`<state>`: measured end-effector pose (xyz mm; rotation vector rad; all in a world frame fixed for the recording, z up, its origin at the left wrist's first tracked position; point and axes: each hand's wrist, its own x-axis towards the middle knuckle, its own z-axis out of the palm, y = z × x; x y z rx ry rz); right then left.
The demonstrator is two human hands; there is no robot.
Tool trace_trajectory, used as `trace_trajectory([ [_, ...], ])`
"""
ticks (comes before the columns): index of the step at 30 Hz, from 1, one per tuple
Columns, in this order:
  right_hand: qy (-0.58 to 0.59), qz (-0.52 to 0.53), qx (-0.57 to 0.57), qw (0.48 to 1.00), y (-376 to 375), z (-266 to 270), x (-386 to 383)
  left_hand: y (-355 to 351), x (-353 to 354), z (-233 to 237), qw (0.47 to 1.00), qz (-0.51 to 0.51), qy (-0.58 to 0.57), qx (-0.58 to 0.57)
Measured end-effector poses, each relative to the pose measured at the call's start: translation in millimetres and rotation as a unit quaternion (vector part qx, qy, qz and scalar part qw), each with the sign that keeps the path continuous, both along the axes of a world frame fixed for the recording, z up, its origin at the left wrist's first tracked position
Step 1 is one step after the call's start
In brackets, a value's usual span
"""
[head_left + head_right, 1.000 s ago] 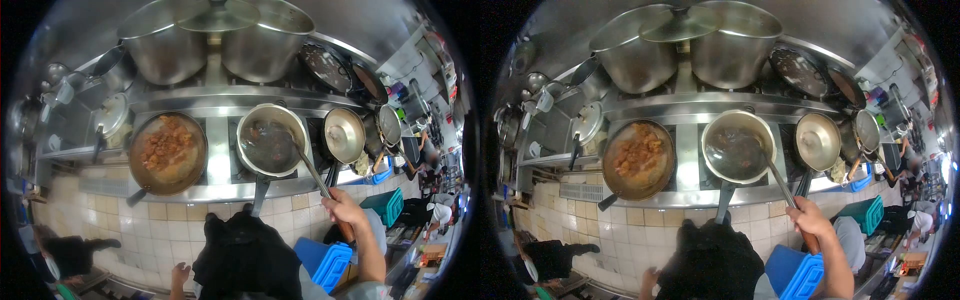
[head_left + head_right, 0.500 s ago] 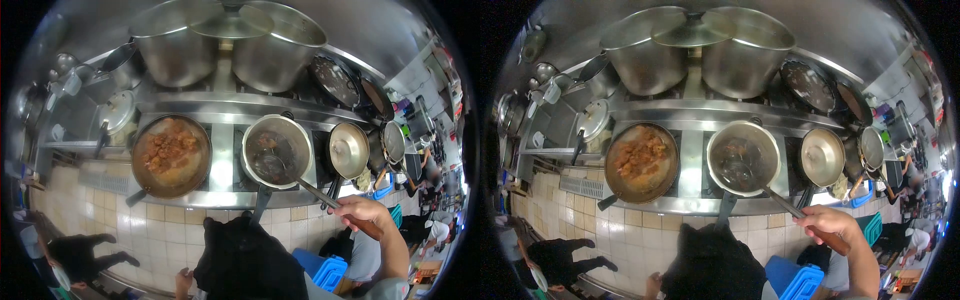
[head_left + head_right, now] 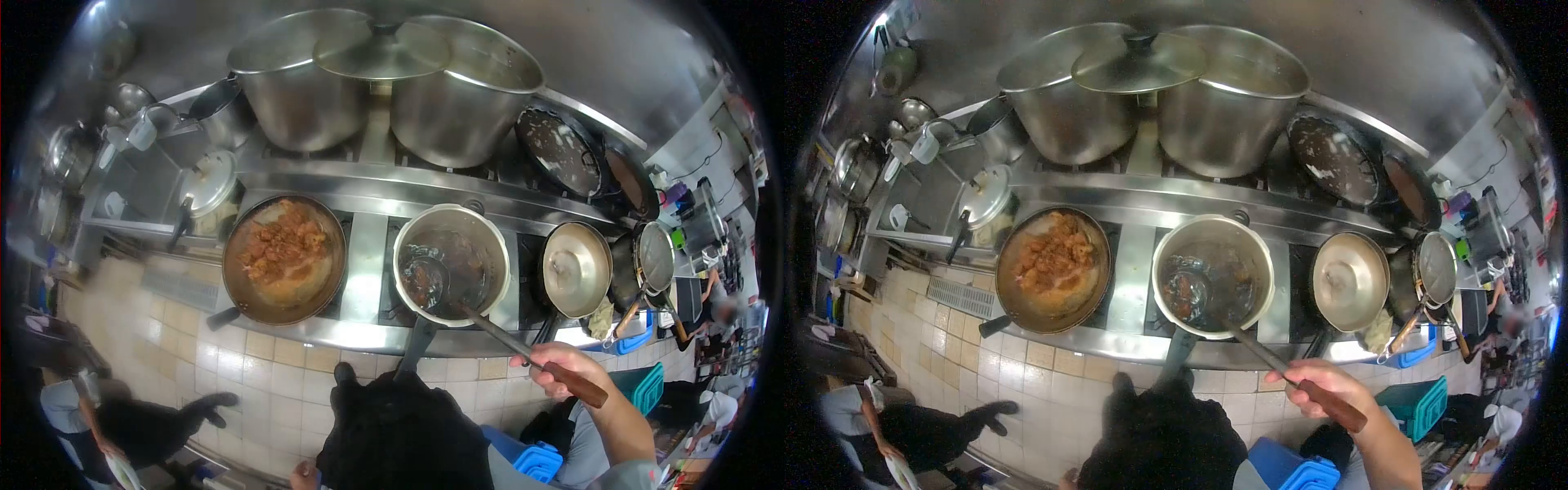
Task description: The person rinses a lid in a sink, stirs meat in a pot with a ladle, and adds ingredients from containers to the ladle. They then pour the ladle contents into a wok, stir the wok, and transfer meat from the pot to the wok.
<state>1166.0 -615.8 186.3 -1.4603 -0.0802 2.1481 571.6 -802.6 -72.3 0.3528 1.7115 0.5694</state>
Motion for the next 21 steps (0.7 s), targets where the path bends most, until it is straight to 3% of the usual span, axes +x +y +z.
trace_trajectory([
  [1,0.026,-0.027,0.006,0.999,-3.9,-2.2,0.6,6.1,9.0,18.0,0.990,-0.127,0.059,0.025],
  [6,0.020,-0.024,0.030,0.999,-23.0,6.2,-0.3,-19.6,-10.1,-21.2,0.991,-0.087,0.042,0.089],
  [8,-0.023,-0.018,0.024,0.999,-29.1,11.4,-3.5,-24.9,-24.5,-61.7,0.993,-0.065,0.039,0.090],
  [10,-0.052,-0.003,0.035,0.998,-36.0,18.3,-13.2,-30.9,-45.2,-112.8,0.928,-0.220,0.290,0.077],
  [17,-0.092,0.131,0.073,0.984,-62.8,-4.1,-24.1,17.2,-36.3,-82.2,0.893,-0.283,0.344,0.059],
  [20,-0.106,0.091,0.069,0.988,-67.6,-6.4,-35.3,28.7,-40.2,-88.1,0.927,-0.222,0.300,0.043],
  [21,-0.103,0.098,0.069,0.987,-68.3,-7.0,-37.8,33.1,-46.2,-96.8,0.901,-0.280,0.322,0.076],
])
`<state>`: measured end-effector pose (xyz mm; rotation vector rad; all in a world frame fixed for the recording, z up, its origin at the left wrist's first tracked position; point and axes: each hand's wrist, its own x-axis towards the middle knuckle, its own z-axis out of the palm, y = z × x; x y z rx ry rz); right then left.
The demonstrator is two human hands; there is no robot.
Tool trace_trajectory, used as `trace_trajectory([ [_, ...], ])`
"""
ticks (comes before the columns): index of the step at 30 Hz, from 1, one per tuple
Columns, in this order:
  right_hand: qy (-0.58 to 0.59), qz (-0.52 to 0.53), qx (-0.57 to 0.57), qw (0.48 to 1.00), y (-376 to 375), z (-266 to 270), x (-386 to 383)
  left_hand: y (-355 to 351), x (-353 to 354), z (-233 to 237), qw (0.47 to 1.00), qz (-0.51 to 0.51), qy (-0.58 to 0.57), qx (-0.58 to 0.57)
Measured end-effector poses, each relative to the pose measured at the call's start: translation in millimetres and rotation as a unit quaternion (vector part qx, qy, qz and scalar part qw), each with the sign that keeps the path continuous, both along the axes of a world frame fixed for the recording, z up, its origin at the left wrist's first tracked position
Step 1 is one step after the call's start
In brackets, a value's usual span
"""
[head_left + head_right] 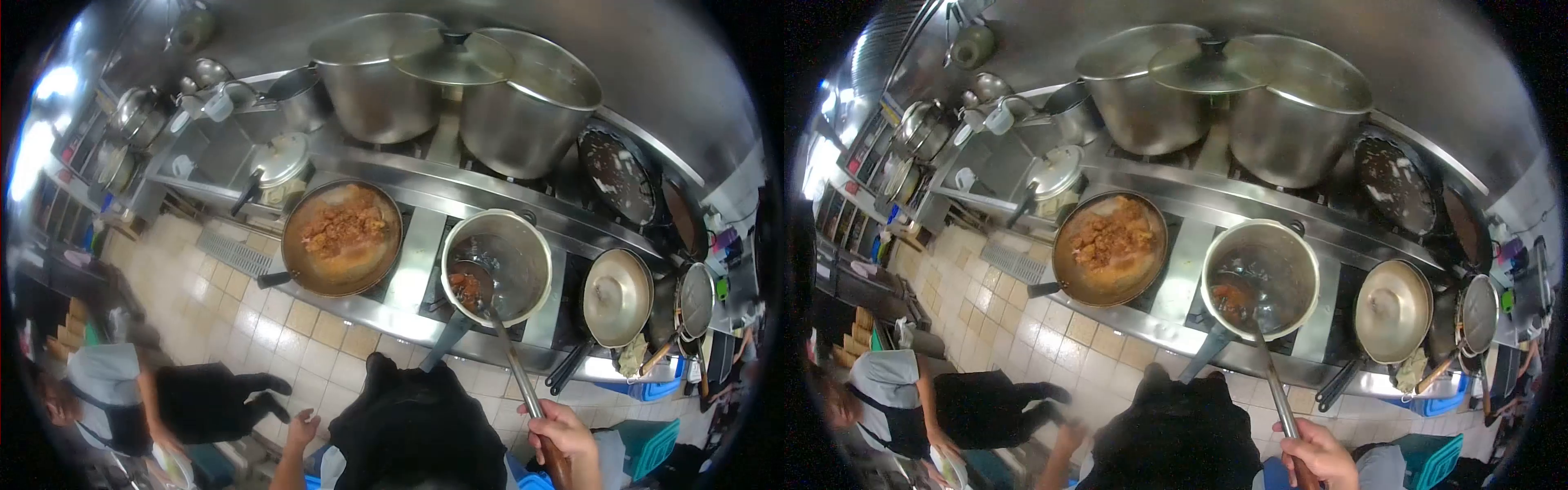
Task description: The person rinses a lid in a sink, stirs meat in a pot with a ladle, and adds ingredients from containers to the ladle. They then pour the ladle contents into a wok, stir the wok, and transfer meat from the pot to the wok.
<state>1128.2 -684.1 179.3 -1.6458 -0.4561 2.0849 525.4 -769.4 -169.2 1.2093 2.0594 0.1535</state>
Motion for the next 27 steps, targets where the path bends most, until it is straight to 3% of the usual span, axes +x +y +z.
trace_trajectory([
  [1,-0.002,-0.011,0.007,1.000,-0.7,-0.2,-2.5,2.3,-4.3,-3.6,0.997,-0.070,0.022,0.019],
  [4,0.018,-0.059,0.021,0.998,-5.8,-3.5,-6.5,21.5,18.4,30.9,0.999,-0.021,0.007,0.022],
  [6,0.037,-0.096,0.030,0.994,-13.6,-11.3,-4.2,19.6,9.2,15.8,0.998,-0.051,0.031,0.026],
  [8,0.229,-0.278,0.073,0.930,-24.7,-29.9,-3.6,23.1,5.9,13.8,0.997,-0.066,0.035,0.008],
  [9,0.257,-0.305,0.087,0.913,-26.0,-34.5,-9.1,24.2,2.9,12.7,0.997,-0.062,0.034,0.008],
  [12,0.254,-0.309,0.097,0.911,-28.6,-39.0,-21.6,23.4,-10.7,-1.1,1.000,-0.021,-0.002,-0.012],
  [14,0.240,-0.317,0.109,0.911,-28.8,-33.9,-30.0,17.6,-35.4,-34.6,0.996,-0.082,0.016,0.006],
  [17,0.277,-0.337,0.127,0.891,-31.2,-26.8,-35.3,51.2,-23.7,12.5,1.000,-0.005,-0.005,-0.016],
  [20,0.270,-0.306,0.164,0.898,-28.4,-15.7,-41.4,69.1,-36.9,2.7,0.997,0.051,-0.048,-0.020],
  [22,0.314,-0.310,0.161,0.883,-20.3,-5.4,-54.0,80.7,-46.3,-8.4,0.984,0.103,-0.114,0.086],
  [24,0.329,-0.304,0.166,0.879,-10.2,-4.2,-67.7,105.8,-43.8,7.5,0.982,0.124,-0.105,0.099],
  [26,0.346,-0.294,0.168,0.875,5.2,-5.0,-85.2,131.8,-45.8,22.7,0.928,0.253,-0.254,0.100],
  [27,0.319,-0.285,0.157,0.890,15.3,-5.2,-96.6,144.9,-45.8,33.2,0.927,0.256,-0.256,0.098],
])
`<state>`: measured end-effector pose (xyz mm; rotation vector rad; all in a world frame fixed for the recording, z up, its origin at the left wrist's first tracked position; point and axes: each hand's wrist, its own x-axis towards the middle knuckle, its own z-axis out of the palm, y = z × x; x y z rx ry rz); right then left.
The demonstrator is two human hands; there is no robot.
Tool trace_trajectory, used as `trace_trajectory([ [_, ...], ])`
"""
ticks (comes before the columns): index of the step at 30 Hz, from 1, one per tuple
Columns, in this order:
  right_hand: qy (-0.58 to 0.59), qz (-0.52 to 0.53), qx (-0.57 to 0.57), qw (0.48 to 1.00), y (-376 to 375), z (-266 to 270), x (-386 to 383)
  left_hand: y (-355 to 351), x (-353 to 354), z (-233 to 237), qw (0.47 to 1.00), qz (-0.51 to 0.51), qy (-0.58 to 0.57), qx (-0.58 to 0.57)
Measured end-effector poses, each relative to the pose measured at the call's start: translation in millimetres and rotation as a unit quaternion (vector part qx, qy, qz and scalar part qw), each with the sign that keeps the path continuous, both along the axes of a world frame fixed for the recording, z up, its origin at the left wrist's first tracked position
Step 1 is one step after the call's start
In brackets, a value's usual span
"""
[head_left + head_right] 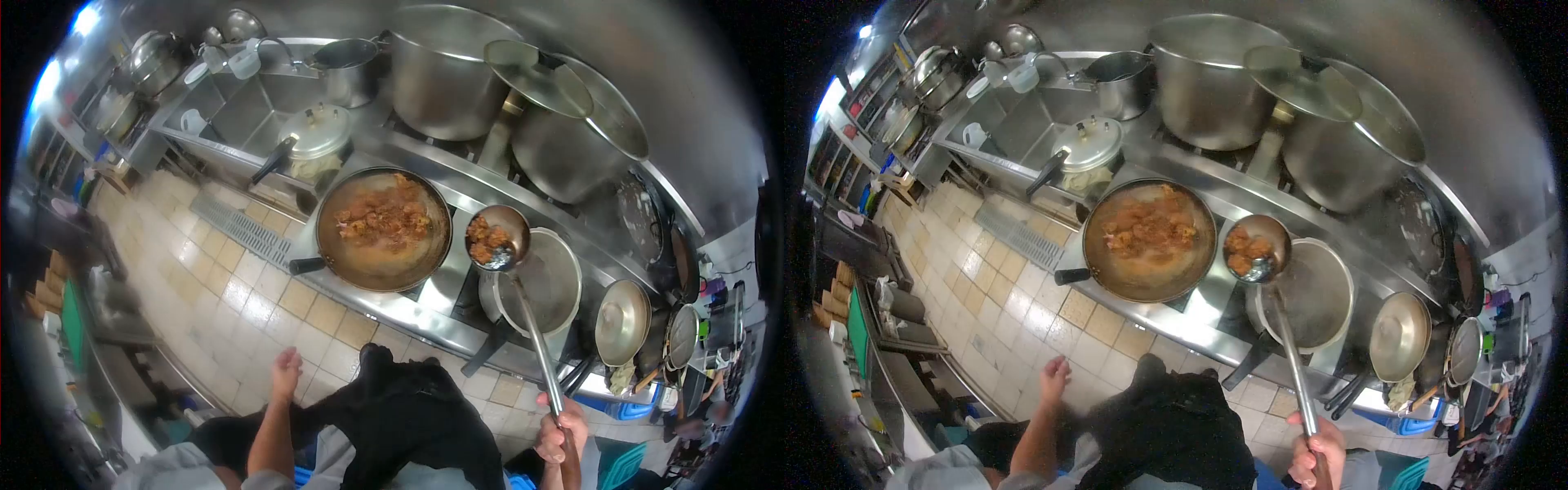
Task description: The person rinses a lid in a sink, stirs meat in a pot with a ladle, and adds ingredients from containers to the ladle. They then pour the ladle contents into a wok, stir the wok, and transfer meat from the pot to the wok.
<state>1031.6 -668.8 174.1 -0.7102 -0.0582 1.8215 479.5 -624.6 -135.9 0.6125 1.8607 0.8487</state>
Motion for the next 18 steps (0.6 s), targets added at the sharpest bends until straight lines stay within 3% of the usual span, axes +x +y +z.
trace_trajectory([
  [1,-0.026,0.011,-0.017,0.999,11.8,2.4,-13.3,12.8,0.8,11.6,0.999,0.013,-0.015,0.033],
  [2,-0.169,0.068,-0.046,0.982,32.0,13.6,-32.0,25.2,1.7,22.0,0.997,0.026,-0.031,0.066],
  [9,-0.282,0.177,-0.091,0.938,118.3,-14.6,-130.4,91.4,-7.4,59.3,0.987,0.029,-0.086,0.132],
  [12,-0.426,0.313,-0.013,0.849,138.9,-43.7,-152.9,113.7,-7.3,82.0,0.984,0.014,-0.090,0.150],
  [13,-0.428,0.314,-0.014,0.847,140.8,-52.7,-155.0,119.7,-7.0,83.9,0.984,0.015,-0.093,0.149],
  [15,-0.539,0.311,0.047,0.782,142.0,-71.4,-155.9,131.8,-5.2,86.9,0.979,-0.019,-0.055,0.194],
  [17,-0.554,0.282,0.050,0.782,144.2,-72.5,-159.5,147.5,3.7,95.7,0.970,-0.020,-0.058,0.234],
  [18,-0.620,0.257,0.072,0.738,145.4,-78.3,-157.4,155.5,9.5,102.4,0.960,-0.023,-0.059,0.274],
])
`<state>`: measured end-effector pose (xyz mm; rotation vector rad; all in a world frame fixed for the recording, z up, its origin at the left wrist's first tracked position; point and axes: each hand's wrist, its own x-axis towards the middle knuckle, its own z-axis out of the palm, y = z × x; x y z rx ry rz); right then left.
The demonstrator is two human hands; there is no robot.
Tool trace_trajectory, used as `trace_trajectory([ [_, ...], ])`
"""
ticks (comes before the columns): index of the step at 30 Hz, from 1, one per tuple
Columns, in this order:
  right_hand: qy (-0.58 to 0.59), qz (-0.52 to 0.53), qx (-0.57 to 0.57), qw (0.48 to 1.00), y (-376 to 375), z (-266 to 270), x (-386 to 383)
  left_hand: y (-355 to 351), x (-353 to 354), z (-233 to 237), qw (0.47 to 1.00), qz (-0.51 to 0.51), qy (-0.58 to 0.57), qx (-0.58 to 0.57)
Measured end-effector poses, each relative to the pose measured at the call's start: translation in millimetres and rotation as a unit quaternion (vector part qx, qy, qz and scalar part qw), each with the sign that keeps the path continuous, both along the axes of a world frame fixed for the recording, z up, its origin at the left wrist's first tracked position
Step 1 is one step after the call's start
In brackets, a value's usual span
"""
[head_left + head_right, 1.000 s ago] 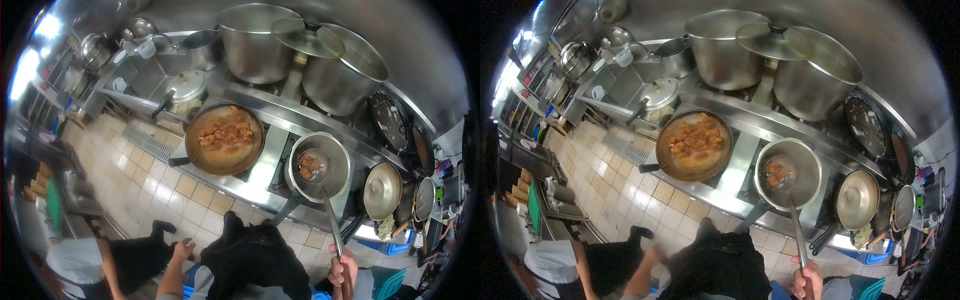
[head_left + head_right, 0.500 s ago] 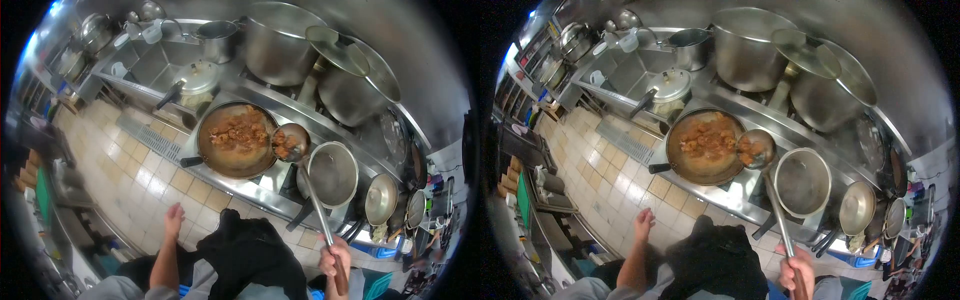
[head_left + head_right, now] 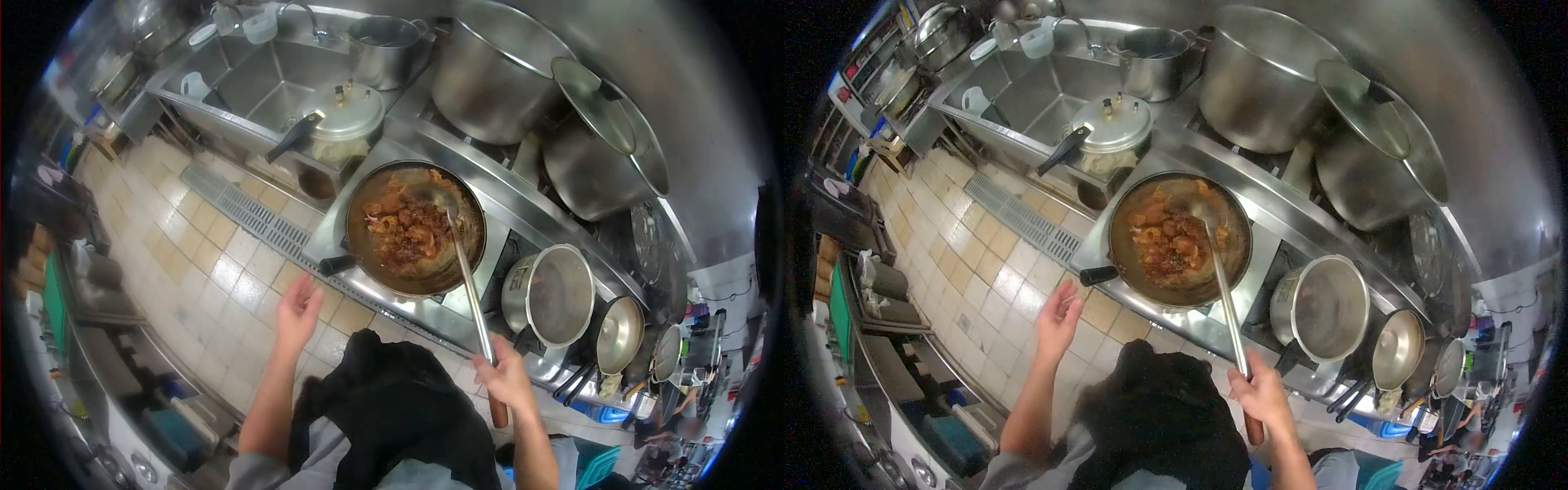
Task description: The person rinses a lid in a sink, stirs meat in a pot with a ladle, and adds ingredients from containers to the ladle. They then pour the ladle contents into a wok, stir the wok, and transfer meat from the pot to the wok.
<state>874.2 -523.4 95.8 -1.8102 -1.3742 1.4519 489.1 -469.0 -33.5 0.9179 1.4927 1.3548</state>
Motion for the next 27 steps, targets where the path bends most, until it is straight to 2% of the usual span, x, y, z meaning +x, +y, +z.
trace_trajectory([
  [1,-0.069,0.001,0.052,0.996,1.0,-2.9,-0.2,8.2,5.8,13.5,1.000,0.000,-0.003,-0.002],
  [4,-0.087,-0.010,0.077,0.993,25.9,4.0,-13.7,31.6,11.0,44.6,0.997,-0.047,0.062,0.010],
  [5,-0.111,-0.002,0.090,0.990,30.9,3.9,-16.1,37.6,8.4,46.1,0.985,-0.082,0.148,0.022],
  [6,-0.083,-0.018,0.095,0.992,36.3,-15.0,-11.0,43.3,5.9,47.8,0.965,-0.117,0.233,0.034],
  [7,-0.084,-0.018,0.093,0.992,41.9,-17.4,-15.4,48.0,4.3,51.3,0.965,-0.118,0.232,0.033],
  [9,-0.086,-0.051,0.065,0.993,59.3,-18.8,-24.9,54.9,2.7,56.7,0.919,-0.158,0.356,0.056],
  [11,-0.075,-0.046,0.061,0.994,64.9,-39.9,-20.8,60.4,2.2,53.3,0.912,-0.166,0.371,0.054],
  [13,-0.186,0.035,0.127,0.974,63.1,-58.6,-17.6,65.1,1.2,49.9,0.904,-0.172,0.388,0.054],
  [15,-0.229,0.048,0.156,0.960,54.3,-58.6,-19.1,69.3,1.8,47.5,0.901,-0.188,0.390,0.037],
  [17,-0.260,0.077,0.126,0.954,44.6,-46.3,-20.8,72.2,2.4,45.2,0.901,-0.193,0.386,0.033],
  [18,-0.259,0.082,0.094,0.958,38.4,-38.4,-13.9,72.9,2.5,44.8,0.902,-0.196,0.383,0.026],
  [22,-0.236,0.069,0.100,0.964,24.3,-14.5,2.7,75.2,3.8,47.3,0.902,-0.188,0.389,0.026],
  [25,-0.239,0.058,0.125,0.961,30.6,-14.8,-10.4,75.5,5.1,54.8,0.902,-0.210,0.377,-0.010],
  [27,-0.232,0.053,0.138,0.961,42.8,-30.1,-20.2,75.4,3.4,53.0,0.902,-0.198,0.383,0.024],
])
